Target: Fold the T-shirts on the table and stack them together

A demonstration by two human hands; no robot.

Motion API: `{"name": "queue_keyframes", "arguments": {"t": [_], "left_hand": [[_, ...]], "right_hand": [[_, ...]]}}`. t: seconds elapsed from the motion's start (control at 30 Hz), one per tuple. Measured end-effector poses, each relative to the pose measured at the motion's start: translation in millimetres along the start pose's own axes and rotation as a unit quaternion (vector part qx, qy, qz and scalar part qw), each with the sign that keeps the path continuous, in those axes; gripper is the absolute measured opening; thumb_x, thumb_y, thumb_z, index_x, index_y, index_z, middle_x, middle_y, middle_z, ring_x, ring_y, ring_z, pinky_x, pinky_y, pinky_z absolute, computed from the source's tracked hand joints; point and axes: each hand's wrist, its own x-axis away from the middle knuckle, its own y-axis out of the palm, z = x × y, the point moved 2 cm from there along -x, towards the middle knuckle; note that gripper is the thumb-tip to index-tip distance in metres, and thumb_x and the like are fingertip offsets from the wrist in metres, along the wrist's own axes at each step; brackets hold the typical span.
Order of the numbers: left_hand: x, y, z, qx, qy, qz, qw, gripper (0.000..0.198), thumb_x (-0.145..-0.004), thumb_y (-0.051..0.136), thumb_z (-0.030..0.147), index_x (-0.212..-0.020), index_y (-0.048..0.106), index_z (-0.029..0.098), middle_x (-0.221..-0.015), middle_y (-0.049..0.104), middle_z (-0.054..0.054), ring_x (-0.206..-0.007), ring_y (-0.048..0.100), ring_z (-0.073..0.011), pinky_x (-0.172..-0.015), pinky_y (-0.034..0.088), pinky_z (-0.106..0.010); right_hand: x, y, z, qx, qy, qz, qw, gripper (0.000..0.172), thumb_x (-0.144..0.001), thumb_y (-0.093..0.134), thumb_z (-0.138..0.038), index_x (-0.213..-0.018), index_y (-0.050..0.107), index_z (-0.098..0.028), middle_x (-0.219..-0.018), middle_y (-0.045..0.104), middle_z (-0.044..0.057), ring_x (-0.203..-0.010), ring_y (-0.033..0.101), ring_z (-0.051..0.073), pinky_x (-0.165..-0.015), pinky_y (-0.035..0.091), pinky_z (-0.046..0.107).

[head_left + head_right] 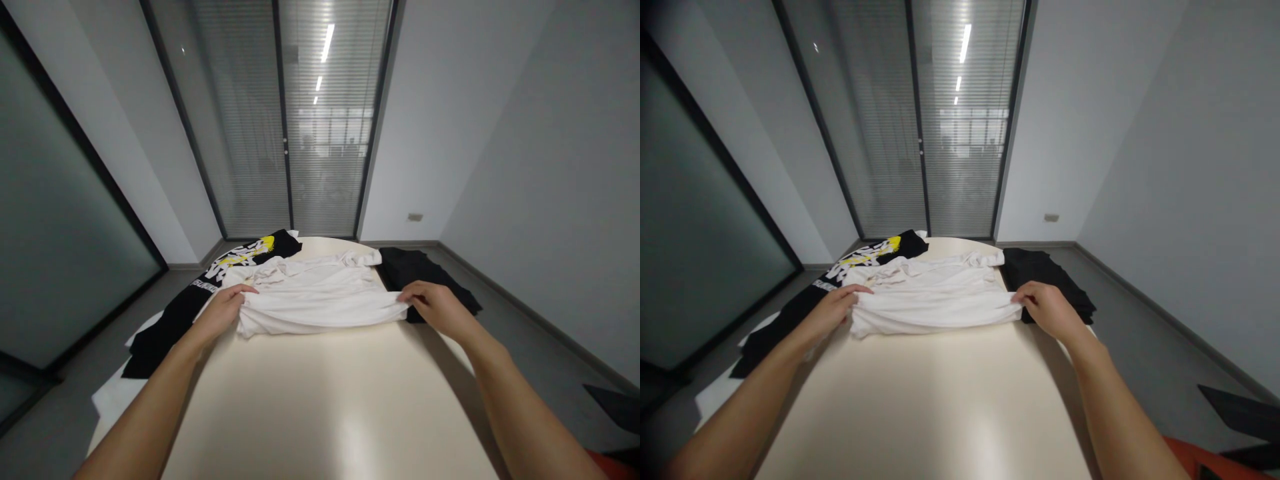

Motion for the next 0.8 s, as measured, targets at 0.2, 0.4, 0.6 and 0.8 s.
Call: {"name": "queue_keyframes", "arguments": {"t": [0.2,0.4,0.6,0.8], "left_hand": [[4,3.7,6,0.113,-0.054,-0.048,0.991,0.040,-0.067,0.067,0.044,-0.095,0.072,0.016,-0.077,0.063,-0.003,-0.064,0.058,-0.0150,-0.044,0.035,-0.018],[0,-0.8,0,0.229,-0.105,-0.100,0.963,0.038,-0.066,0.066,0.037,-0.097,0.070,0.016,-0.090,0.070,-0.007,-0.081,0.065,-0.0204,-0.053,0.053,-0.024],[-2,-3.0,-8,0.188,-0.091,-0.094,0.973,0.037,-0.062,0.068,0.023,-0.098,0.069,0.017,-0.096,0.072,-0.007,-0.083,0.068,-0.0185,-0.066,0.057,-0.025],[-10,-4.3,-11,0.148,-0.034,0.002,0.988,0.030,-0.064,0.075,0.036,-0.087,0.067,0.018,-0.092,0.072,-0.006,-0.087,0.069,-0.0196,-0.069,0.054,-0.024]], "right_hand": [[2,6,-6,-0.030,-0.012,-0.073,0.997,0.032,-0.081,0.056,-0.019,-0.106,0.075,-0.021,-0.118,0.071,0.008,-0.107,0.066,0.025,-0.099,0.050,0.036],[1,10,-7,0.017,-0.026,-0.103,0.994,0.018,-0.086,0.060,-0.025,-0.091,0.076,-0.022,-0.119,0.069,0.010,-0.106,0.066,0.026,-0.099,0.049,0.039],[0,0,2,0.028,-0.007,0.004,1.000,0.026,-0.094,0.051,-0.035,-0.102,0.071,-0.020,-0.114,0.073,0.010,-0.102,0.068,0.026,-0.092,0.051,0.038],[0,-6,7,0.055,0.083,0.062,0.993,0.029,-0.093,0.051,-0.040,-0.104,0.070,-0.021,-0.096,0.076,0.009,-0.084,0.071,0.025,-0.076,0.052,0.035]]}}
